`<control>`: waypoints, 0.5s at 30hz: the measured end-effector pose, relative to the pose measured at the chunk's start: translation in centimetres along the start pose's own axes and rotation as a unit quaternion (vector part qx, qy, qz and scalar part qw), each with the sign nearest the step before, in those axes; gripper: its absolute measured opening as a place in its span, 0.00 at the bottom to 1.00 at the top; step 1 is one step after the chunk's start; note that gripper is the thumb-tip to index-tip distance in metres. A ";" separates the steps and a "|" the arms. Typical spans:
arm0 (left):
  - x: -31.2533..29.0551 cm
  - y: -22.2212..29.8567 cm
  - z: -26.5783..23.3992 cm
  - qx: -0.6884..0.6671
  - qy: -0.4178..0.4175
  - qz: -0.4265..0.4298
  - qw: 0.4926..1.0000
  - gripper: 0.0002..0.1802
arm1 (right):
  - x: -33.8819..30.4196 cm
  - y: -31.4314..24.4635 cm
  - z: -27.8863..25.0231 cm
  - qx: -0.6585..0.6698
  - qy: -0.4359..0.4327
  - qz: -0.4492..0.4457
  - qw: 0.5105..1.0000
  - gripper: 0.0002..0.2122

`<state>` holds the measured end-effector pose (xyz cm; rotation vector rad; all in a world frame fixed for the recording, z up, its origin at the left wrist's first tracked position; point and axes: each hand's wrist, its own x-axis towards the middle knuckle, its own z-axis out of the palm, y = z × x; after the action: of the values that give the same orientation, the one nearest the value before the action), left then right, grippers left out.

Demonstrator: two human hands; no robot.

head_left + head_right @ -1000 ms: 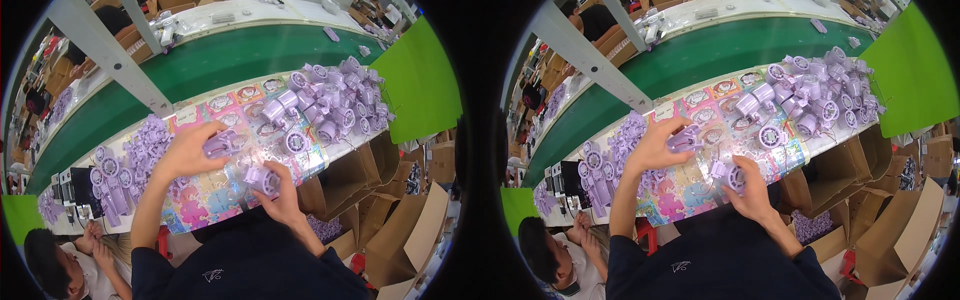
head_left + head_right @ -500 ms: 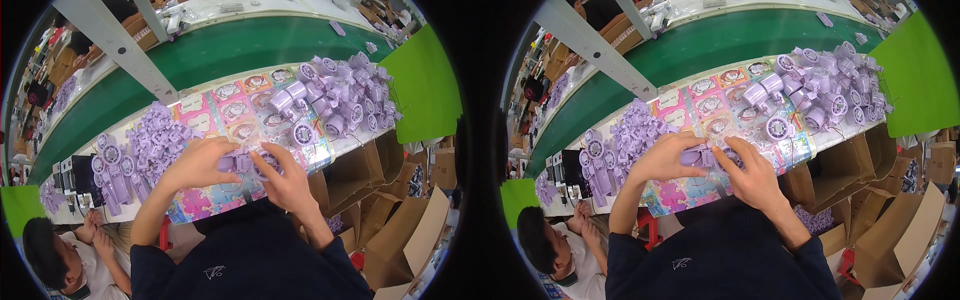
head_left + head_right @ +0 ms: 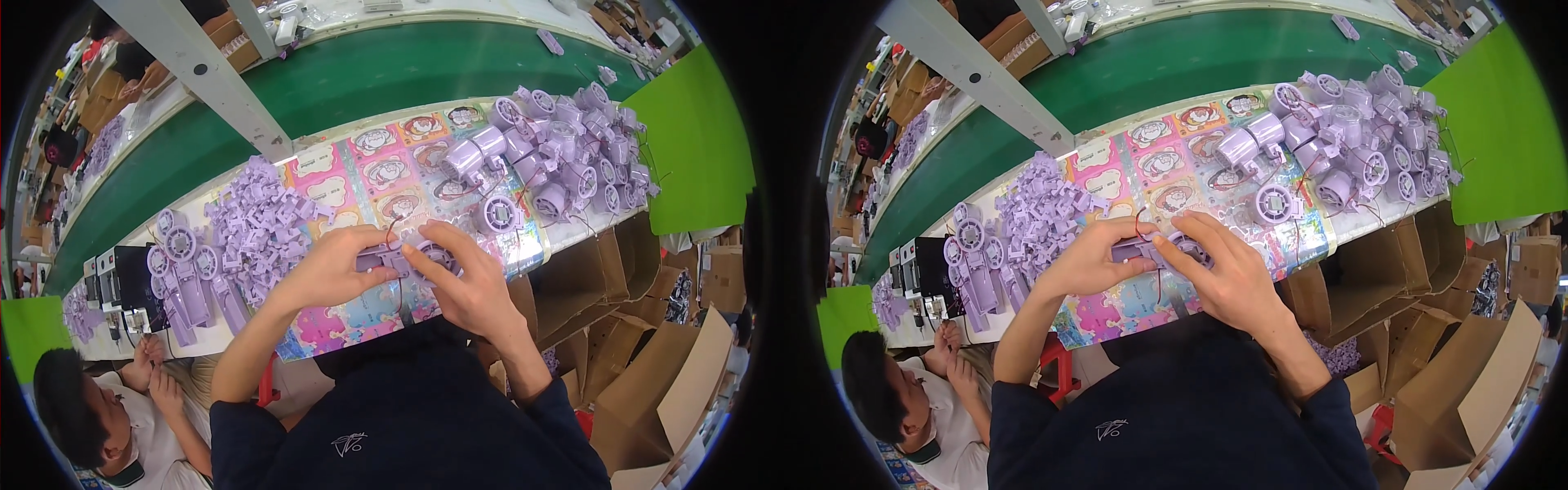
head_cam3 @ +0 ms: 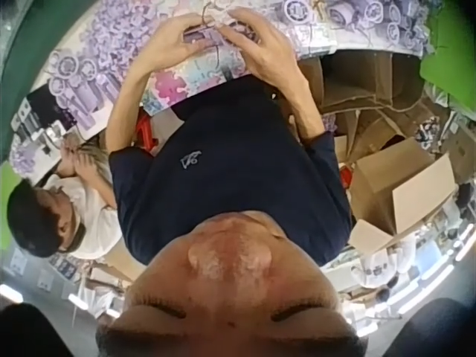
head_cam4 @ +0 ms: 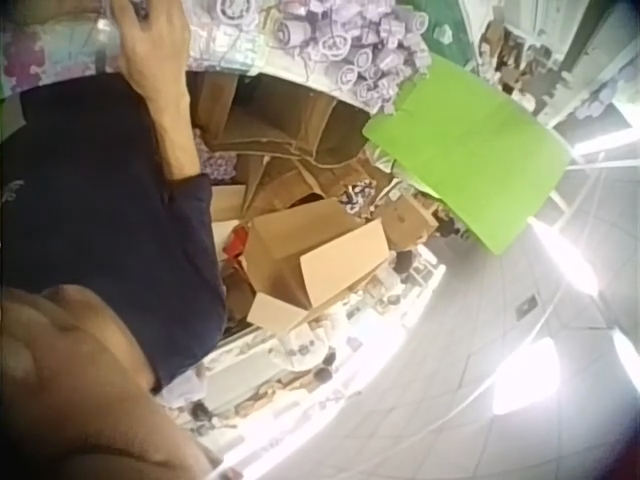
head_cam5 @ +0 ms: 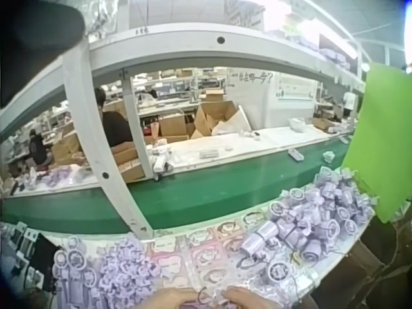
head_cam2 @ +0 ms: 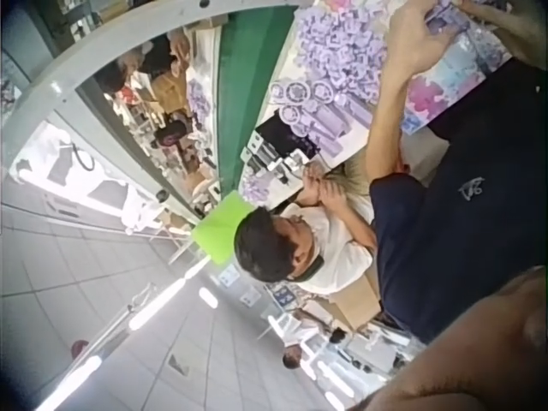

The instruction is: The person assembles small portable fans by hand, attaching fan heads and hinge pieces onto handle casings and arranging the assembled units on the workstation.

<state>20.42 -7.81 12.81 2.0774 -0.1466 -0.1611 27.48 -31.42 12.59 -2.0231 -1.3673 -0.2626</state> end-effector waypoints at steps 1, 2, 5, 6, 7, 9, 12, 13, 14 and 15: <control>-0.1 0.0 0.0 -0.001 -0.003 -0.001 1.000 0.23 | 0.0 -0.1 0.0 -0.004 -0.010 0.001 1.000 0.30; -0.1 0.1 -0.2 -0.046 -0.006 -0.036 0.998 0.23 | 0.0 -0.1 -0.1 -0.003 -0.010 0.004 1.000 0.30; -0.2 0.5 -0.7 -0.099 -0.022 -0.083 0.991 0.23 | 0.2 -0.3 -0.4 0.014 -0.019 0.009 1.000 0.30; -0.2 0.6 -0.7 -0.107 -0.034 -0.094 0.989 0.23 | 0.3 -0.3 -0.6 0.030 -0.030 0.015 0.999 0.30; -0.2 0.6 -0.7 -0.105 -0.035 -0.095 0.989 0.23 | 0.4 -0.2 -0.6 0.045 -0.040 0.020 0.998 0.30; -0.2 0.7 -0.5 -0.089 -0.025 -0.100 0.991 0.23 | 0.4 -0.1 -0.7 0.040 -0.044 0.019 0.998 0.31; 0.2 0.9 -0.1 -0.020 -0.014 -0.062 0.998 0.23 | 0.2 0.1 -0.8 0.034 -0.032 0.021 0.999 0.31; 0.2 0.9 0.2 -0.020 -0.018 -0.063 0.998 0.23 | 0.0 0.1 -0.8 0.037 -0.020 0.021 0.999 0.30; 0.1 0.8 0.4 -0.034 0.003 -0.050 0.998 0.23 | -0.1 0.2 -0.8 0.037 -0.020 0.025 0.999 0.30; 0.0 0.7 0.7 -0.049 0.025 -0.038 0.998 0.23 | -0.2 0.3 -0.7 0.035 -0.004 0.020 0.999 0.30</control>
<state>20.25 -8.80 13.10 1.9886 -0.0282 -0.1600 27.79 -32.06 12.95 -1.9932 -1.3221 -0.1862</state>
